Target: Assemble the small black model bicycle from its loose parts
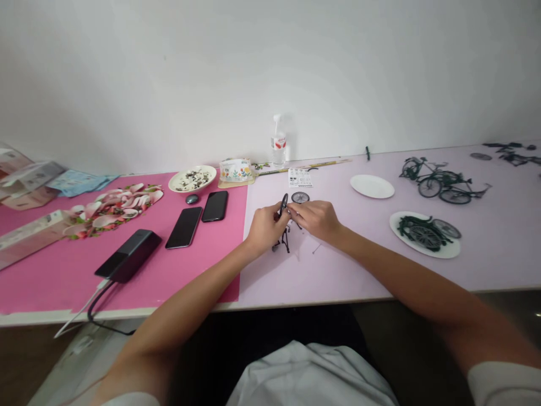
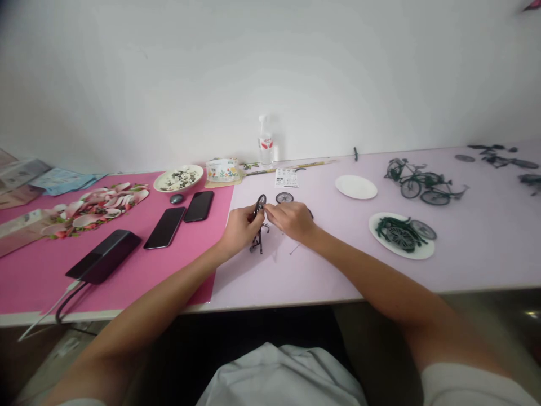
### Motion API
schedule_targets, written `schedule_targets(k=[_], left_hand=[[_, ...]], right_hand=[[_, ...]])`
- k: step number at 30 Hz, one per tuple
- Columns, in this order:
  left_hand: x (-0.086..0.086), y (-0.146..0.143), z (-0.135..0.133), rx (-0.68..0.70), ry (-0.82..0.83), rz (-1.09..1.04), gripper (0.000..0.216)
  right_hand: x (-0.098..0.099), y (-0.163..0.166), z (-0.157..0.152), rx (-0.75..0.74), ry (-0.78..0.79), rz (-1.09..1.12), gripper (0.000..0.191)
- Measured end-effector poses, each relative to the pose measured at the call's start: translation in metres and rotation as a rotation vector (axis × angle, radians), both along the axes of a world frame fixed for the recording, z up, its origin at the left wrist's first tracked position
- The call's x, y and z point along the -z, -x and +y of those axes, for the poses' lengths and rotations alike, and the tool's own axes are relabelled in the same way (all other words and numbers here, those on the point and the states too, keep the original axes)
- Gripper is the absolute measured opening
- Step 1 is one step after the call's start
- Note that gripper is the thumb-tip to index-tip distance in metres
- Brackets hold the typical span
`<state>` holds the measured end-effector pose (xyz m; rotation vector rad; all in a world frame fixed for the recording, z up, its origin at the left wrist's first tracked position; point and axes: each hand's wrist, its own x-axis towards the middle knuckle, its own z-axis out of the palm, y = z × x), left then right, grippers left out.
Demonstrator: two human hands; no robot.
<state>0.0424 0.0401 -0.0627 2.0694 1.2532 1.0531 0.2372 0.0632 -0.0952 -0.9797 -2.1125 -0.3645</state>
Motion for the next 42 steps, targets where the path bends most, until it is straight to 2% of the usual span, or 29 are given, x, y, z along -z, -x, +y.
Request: schedule_targets(k=[11,18,23,28,33,36,38,39,42], left_hand=[[0.0,-0.001,0.001,0.028,0.13,-0.082,0.031],[0.002,-0.001,0.001,0.017,0.113,-0.059,0.029],[0.003,-0.001,0.0,0.002,0.067,-0.03,0.029],[0.005,-0.001,0.001,-0.023,-0.013,0.03,0.03],[0.007,0.002,0.002,-0.013,-0.07,0.126,0.022],[0.007,0.003,0.001,-0.038,-0.111,0.204,0.025],[0.007,0.003,0.001,-0.043,-0.12,0.21,0.027],[0.006,0.003,0.001,-0.036,-0.113,0.195,0.026],[0.005,0.003,0.001,-0.012,-0.083,0.13,0.023]], right_hand=[[0.002,0.003,-0.001,-0.004,0.082,0.113,0.029],[0.007,0.007,-0.002,0.028,0.098,0.161,0.03],[0.009,0.011,-0.004,0.007,0.197,0.276,0.025],[0.003,0.019,-0.012,-0.083,0.471,0.568,0.023],[-0.008,0.021,-0.014,-0.144,0.864,0.833,0.036],[-0.011,0.02,-0.012,-0.154,1.005,0.905,0.043],[-0.01,0.019,-0.012,-0.15,0.983,0.894,0.044],[-0.009,0.019,-0.012,-0.143,0.924,0.865,0.043],[-0.003,0.017,-0.011,-0.098,0.579,0.662,0.031]])
